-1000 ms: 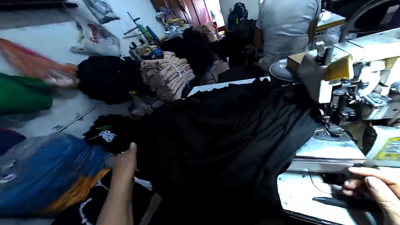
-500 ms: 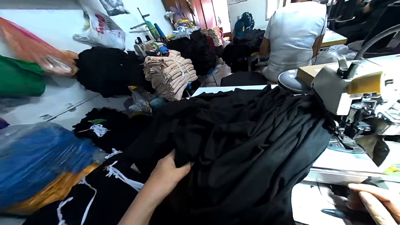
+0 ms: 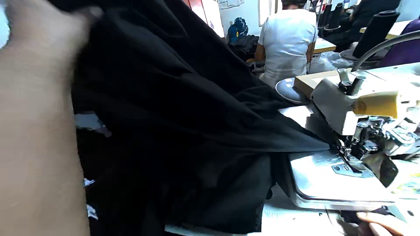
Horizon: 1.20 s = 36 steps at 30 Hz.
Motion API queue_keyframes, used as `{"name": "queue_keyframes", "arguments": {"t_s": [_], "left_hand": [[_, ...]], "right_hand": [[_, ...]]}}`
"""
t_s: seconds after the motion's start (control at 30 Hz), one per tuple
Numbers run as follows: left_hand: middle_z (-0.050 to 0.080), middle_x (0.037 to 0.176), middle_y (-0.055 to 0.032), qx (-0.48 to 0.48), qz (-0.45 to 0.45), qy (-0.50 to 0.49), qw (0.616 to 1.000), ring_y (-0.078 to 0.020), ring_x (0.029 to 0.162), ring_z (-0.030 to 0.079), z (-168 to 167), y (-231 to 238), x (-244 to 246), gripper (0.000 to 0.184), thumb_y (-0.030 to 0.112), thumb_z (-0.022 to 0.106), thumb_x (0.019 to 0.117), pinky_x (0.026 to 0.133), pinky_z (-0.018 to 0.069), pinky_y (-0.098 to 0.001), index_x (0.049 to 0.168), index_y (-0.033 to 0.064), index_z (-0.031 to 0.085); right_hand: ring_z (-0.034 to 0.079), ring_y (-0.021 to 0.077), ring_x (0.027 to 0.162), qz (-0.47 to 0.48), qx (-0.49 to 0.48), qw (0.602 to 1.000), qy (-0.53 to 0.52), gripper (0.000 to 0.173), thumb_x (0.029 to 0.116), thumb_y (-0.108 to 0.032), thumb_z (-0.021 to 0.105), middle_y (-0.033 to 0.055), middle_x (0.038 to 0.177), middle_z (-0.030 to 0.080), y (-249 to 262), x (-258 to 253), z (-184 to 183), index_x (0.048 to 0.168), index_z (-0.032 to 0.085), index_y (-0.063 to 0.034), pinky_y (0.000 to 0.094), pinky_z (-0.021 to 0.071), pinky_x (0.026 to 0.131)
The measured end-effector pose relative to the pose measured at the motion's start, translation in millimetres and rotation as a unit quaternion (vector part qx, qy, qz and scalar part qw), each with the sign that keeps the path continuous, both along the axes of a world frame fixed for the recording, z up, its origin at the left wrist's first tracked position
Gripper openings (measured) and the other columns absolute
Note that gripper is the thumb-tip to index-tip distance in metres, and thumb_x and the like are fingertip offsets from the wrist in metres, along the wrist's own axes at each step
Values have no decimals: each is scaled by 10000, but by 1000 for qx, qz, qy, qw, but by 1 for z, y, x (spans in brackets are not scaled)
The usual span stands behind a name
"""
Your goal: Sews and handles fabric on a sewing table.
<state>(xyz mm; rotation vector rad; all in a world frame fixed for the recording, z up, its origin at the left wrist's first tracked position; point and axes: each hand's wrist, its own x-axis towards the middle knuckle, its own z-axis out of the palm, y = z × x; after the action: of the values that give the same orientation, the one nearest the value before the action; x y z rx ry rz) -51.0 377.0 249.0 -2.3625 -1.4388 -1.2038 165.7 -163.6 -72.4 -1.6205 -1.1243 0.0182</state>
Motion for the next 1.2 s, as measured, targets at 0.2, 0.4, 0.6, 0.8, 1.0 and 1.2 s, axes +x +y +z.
{"name": "queue_keyframes", "arguments": {"t_s": [0.2,0.4,0.6,0.8,1.0,1.2], "left_hand": [[359,1445,-482,-177,9,24,984,-662,1348,353,-125,-57,6,716,161,670,986,1065,282,-785,1526,-123,296],[308,1575,-357,-267,-84,62,958,-551,1453,300,-192,-155,-48,628,317,543,1061,1131,252,-726,1532,-60,369],[416,1505,-364,-298,-77,188,933,-575,1380,400,-220,-208,-74,960,342,839,834,1082,295,-751,1570,-19,339],[703,1043,-311,-219,-65,251,941,-548,1026,645,-165,-169,-35,176,13,682,955,896,447,-739,1117,-1,750],[533,1234,-465,72,-99,158,980,-675,1186,495,-101,-114,4,249,-100,463,967,934,363,-800,1143,-154,632],[430,1432,-424,40,-146,129,980,-643,1320,408,-162,-131,13,273,-84,494,973,1041,325,-775,1210,-149,613]], "right_hand": [[624,95,841,12,-20,1000,-14,294,1069,-97,467,205,835,664,-2,-1,6,1041,672,112,195,495,819],[618,77,833,26,-16,1000,-8,301,1069,-94,464,204,831,663,-2,-1,4,1046,672,122,183,482,815],[632,81,807,20,-15,999,-20,287,1060,-94,479,208,820,661,-2,-1,4,1051,672,118,172,499,794],[629,162,789,13,-44,998,-52,293,1066,-118,480,217,812,666,-2,0,6,1054,689,87,238,488,770],[616,119,817,8,-50,998,-47,292,1067,-126,480,201,825,664,-3,-2,6,1057,687,80,196,476,786],[633,151,805,13,-54,997,-52,291,1064,-119,484,228,822,666,-3,-2,9,1058,684,92,204,498,780]]}}
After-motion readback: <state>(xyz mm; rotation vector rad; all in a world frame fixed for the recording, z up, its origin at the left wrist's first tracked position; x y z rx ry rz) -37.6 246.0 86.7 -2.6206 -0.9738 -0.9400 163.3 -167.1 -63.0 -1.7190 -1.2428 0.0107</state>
